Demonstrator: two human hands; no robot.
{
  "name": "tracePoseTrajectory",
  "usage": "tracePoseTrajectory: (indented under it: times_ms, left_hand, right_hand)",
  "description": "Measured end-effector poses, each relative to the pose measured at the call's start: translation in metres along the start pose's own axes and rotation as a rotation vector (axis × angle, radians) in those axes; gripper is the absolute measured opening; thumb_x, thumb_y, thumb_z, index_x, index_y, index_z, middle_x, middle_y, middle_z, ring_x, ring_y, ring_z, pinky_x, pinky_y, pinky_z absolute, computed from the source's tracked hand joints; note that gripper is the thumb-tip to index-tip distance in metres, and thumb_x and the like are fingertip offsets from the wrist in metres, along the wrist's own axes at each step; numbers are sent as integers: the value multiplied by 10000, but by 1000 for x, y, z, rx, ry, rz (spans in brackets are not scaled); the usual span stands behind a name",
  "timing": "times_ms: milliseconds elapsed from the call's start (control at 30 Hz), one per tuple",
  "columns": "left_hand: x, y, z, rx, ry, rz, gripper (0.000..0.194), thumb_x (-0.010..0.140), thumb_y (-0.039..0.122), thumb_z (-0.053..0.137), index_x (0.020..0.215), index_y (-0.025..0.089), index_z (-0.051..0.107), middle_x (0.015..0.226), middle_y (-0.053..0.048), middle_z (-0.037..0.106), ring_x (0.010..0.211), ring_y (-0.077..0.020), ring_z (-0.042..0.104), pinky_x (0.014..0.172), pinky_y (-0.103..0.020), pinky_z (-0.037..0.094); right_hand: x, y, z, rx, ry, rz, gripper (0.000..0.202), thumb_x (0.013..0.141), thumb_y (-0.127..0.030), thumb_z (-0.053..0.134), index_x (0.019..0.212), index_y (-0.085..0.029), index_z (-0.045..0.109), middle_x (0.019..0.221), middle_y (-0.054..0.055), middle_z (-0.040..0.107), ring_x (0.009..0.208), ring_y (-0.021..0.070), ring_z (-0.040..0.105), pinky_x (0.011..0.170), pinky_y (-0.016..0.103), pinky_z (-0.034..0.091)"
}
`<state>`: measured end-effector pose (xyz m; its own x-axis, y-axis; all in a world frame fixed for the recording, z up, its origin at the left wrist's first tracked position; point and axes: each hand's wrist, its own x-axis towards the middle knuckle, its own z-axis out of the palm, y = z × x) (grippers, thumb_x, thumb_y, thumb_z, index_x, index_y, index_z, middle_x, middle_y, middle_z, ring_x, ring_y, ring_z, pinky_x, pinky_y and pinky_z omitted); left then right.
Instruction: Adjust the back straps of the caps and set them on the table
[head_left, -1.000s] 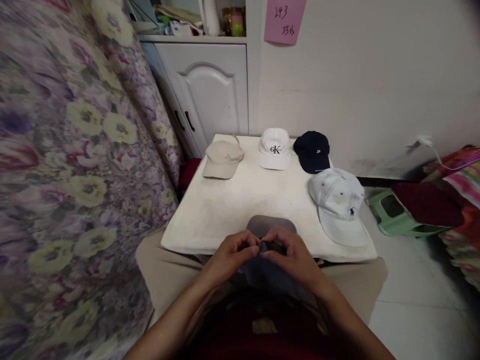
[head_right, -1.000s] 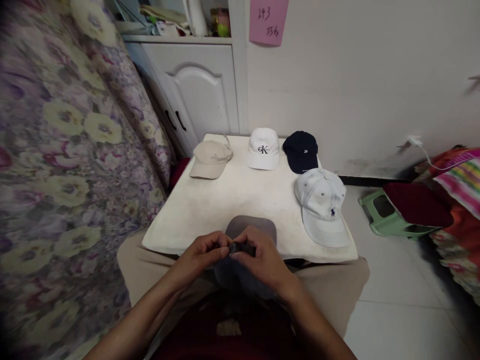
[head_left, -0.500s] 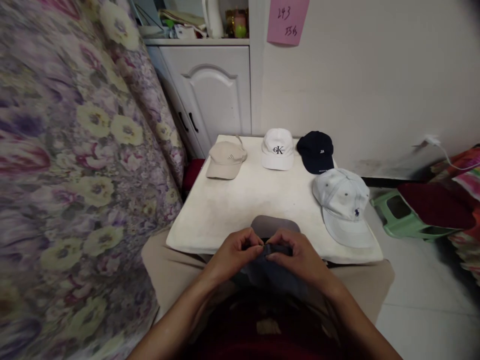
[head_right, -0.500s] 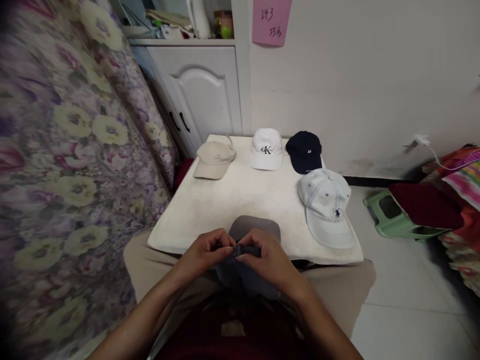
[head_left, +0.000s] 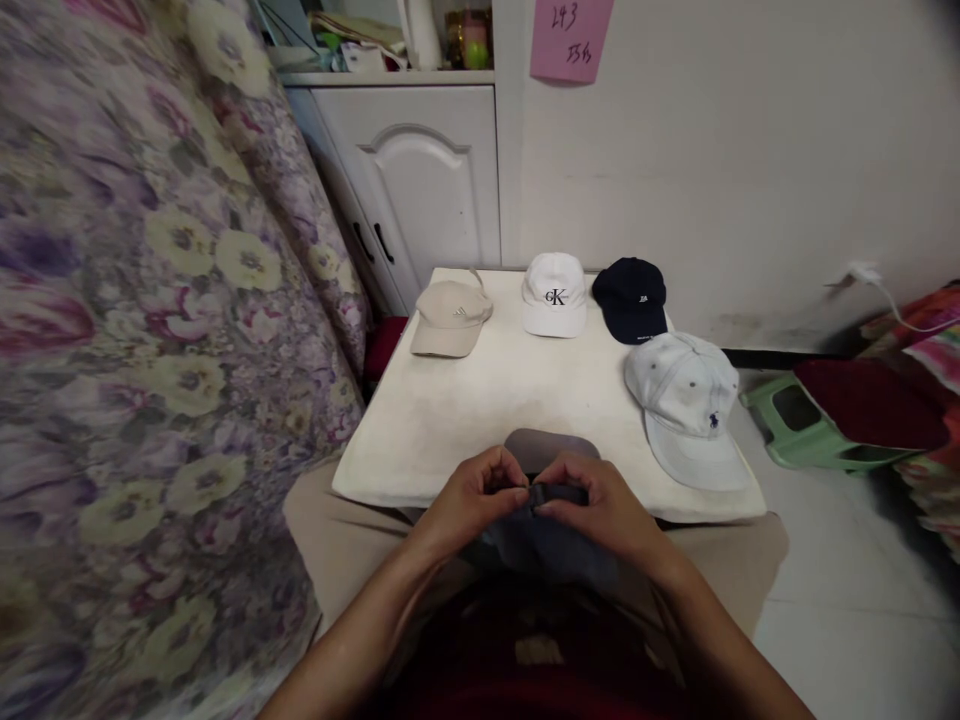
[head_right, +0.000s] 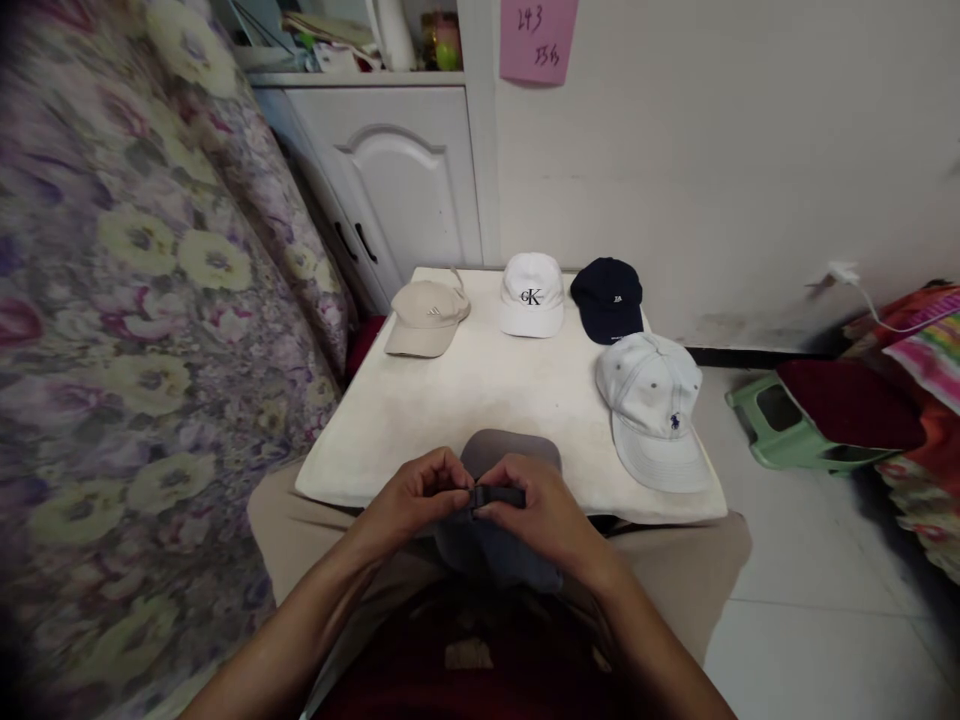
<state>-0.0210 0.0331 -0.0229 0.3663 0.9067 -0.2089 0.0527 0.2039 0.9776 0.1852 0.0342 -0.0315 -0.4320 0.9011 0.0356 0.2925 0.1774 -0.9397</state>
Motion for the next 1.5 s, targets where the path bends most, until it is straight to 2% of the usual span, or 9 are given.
tracePoseTrajectory:
  times_ms: [133, 300, 533, 700, 800, 900, 1067, 1300, 1500]
  left_hand:
    - [1, 2, -1, 13, -61, -27, 218, 765, 323, 717, 907, 177, 637, 806, 3, 614, 750, -154, 529, 671, -262, 355]
    - [0, 3, -5, 132, -145, -25, 185, 827, 355, 643, 860, 175, 668, 767, 5, 593, 737, -162, 498, 684, -278, 338]
    - [-1, 2, -3, 135, -149, -29, 184, 859, 354, 617, 845, 171, 626, 728, 37, 502, 688, -130, 413, 639, -259, 288]
    - [0, 1, -1, 140, -134, -20, 214, 843, 384, 649, 845, 170, 633, 746, 25, 520, 705, -140, 431, 647, -259, 306]
    - [1, 1, -1, 148, -120, -15, 335, 899, 476, 565, 809, 162, 640, 736, 4, 532, 713, -157, 446, 651, -270, 318]
    - [2, 0, -1, 156, -127, -36, 458, 930, 555, 476, 734, 159, 596, 669, 17, 469, 650, -144, 398, 606, -268, 285]
    - [4, -7, -2, 156, -187, -34, 340, 862, 467, 613, 720, 162, 559, 658, 45, 410, 641, -124, 344, 591, -251, 244]
    - [5, -8, -3, 246, -218, 26, 320, 909, 442, 557, 744, 169, 539, 702, 34, 443, 692, -139, 390, 631, -255, 284]
    - [6, -6, 2, 269, -279, 10, 305, 893, 448, 587, 813, 154, 599, 736, 19, 472, 710, -150, 419, 639, -265, 295]
  right_hand:
    - [1, 0, 0, 0, 15, -23, 154, 773, -165, 728, 909, -237, 721, 852, 4, 695, 827, 197, 628, 757, 327, 461]
    - [0, 2, -2, 177, -46, 37, 191, 763, -157, 729, 938, -232, 715, 887, 7, 713, 859, 194, 645, 778, 323, 479]
    - [-1, 9, -6, 407, -120, 78, 187, 804, -202, 708, 990, -215, 691, 932, 14, 710, 870, 172, 652, 782, 297, 481]
    - [1, 11, -6, 418, -92, 135, 172, 781, -236, 740, 943, -206, 692, 872, 11, 694, 796, 163, 629, 713, 281, 468]
    - [1, 10, -7, 445, -107, 147, 174, 772, -226, 742, 937, -200, 693, 864, 8, 694, 770, 151, 618, 696, 271, 457]
    - [2, 9, -6, 457, -110, 158, 181, 767, -214, 742, 940, -191, 693, 861, 4, 694, 756, 141, 609, 689, 263, 446]
    - [4, 11, -5, 436, -106, 146, 186, 746, -177, 747, 926, -189, 700, 826, -11, 681, 752, 133, 601, 680, 246, 434]
    - [4, 14, -6, 443, -97, 99, 173, 744, -141, 738, 906, -189, 701, 841, -9, 700, 783, 141, 629, 706, 250, 446]
    - [3, 11, -5, 421, -107, 77, 157, 757, -118, 716, 900, -181, 709, 847, 0, 706, 803, 146, 639, 727, 254, 450]
